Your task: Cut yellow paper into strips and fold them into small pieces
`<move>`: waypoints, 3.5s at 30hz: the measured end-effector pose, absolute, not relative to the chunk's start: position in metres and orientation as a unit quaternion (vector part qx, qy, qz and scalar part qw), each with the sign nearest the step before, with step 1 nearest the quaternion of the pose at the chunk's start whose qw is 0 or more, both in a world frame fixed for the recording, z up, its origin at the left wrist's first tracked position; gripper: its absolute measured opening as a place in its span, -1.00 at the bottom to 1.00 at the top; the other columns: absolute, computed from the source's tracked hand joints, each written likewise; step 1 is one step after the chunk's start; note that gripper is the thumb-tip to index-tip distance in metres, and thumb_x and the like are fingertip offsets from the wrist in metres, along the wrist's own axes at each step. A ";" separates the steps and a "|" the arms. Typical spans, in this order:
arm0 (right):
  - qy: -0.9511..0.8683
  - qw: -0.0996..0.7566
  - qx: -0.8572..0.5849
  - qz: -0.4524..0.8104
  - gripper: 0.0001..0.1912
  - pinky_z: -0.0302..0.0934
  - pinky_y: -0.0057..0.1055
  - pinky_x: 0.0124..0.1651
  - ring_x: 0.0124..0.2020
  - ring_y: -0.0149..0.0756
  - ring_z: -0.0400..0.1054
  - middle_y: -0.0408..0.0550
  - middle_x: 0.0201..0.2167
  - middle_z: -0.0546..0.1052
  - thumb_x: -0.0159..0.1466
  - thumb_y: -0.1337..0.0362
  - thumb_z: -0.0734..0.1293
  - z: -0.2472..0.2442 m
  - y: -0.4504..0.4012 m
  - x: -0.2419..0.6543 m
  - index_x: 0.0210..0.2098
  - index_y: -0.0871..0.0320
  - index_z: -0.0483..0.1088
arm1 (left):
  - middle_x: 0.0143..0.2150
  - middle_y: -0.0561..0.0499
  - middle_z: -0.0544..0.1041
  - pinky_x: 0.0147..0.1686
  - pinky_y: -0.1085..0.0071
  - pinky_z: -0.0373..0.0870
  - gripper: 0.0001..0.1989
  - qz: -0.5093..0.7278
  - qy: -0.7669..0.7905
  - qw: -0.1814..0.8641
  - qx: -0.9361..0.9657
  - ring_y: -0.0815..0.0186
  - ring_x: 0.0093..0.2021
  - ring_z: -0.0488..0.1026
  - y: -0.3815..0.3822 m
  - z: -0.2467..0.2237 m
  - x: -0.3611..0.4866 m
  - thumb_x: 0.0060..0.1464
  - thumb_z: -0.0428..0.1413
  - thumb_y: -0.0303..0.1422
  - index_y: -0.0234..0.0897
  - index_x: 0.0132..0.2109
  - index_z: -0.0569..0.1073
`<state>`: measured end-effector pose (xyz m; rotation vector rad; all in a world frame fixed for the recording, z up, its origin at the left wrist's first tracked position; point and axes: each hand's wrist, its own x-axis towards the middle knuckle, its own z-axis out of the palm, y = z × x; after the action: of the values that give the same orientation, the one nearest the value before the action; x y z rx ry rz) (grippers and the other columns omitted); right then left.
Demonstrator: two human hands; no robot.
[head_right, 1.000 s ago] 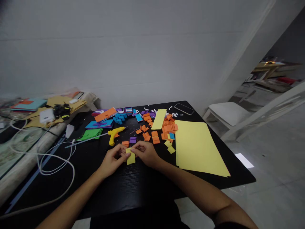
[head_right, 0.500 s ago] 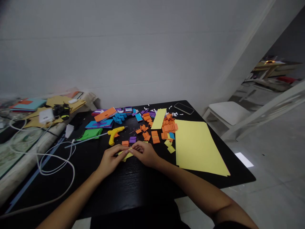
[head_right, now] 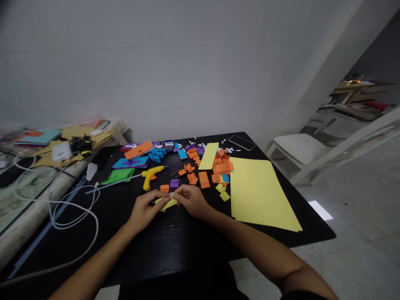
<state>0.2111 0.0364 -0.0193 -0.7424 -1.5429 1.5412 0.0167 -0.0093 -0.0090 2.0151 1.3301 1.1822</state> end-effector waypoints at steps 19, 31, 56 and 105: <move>-0.608 0.382 -0.305 0.625 -0.65 0.38 -0.36 -0.28 -0.42 -0.34 0.45 -0.10 -0.43 0.54 0.13 0.04 0.47 -0.027 0.036 0.208 -0.33 0.20 0.44 | -0.37 0.01 0.54 -0.35 0.48 0.34 -0.75 0.414 0.521 0.277 0.693 0.34 -0.37 0.44 -0.008 -0.007 0.017 0.24 0.09 -0.21 -0.30 -0.28 0.52; -0.597 0.421 -0.313 0.607 -0.71 0.38 -0.36 -0.28 -0.39 -0.34 0.44 -0.12 -0.43 0.52 0.18 0.06 0.43 -0.021 0.037 0.209 -0.34 0.18 0.43 | -0.49 0.09 0.43 -0.44 0.53 0.31 -0.76 0.400 0.505 0.359 0.675 0.42 -0.48 0.34 -0.008 -0.005 0.021 0.20 0.11 -0.22 -0.32 -0.32 0.49; -0.626 0.390 -0.318 0.596 -0.67 0.38 -0.34 -0.28 -0.41 -0.29 0.48 -0.06 -0.43 0.58 0.13 0.03 0.47 -0.030 0.037 0.210 -0.38 0.19 0.48 | -0.47 0.07 0.43 -0.42 0.52 0.30 -0.75 0.394 0.492 0.311 0.711 0.40 -0.46 0.35 -0.010 -0.003 0.023 0.23 0.08 -0.23 -0.30 -0.31 0.49; -0.634 0.373 -0.302 0.607 -0.74 0.30 -0.41 -0.29 -0.42 -0.38 0.40 -0.15 -0.45 0.48 0.14 0.14 0.46 -0.028 0.033 0.208 -0.34 0.19 0.41 | -0.46 0.08 0.44 -0.42 0.52 0.30 -0.77 0.422 0.519 0.306 0.677 0.41 -0.46 0.34 -0.008 -0.010 0.020 0.23 0.09 -0.23 -0.30 -0.29 0.49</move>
<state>0.2076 0.0331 -0.0275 -0.7732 -1.6233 1.5538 0.0199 -0.0082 -0.0099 1.7929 1.3746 1.1160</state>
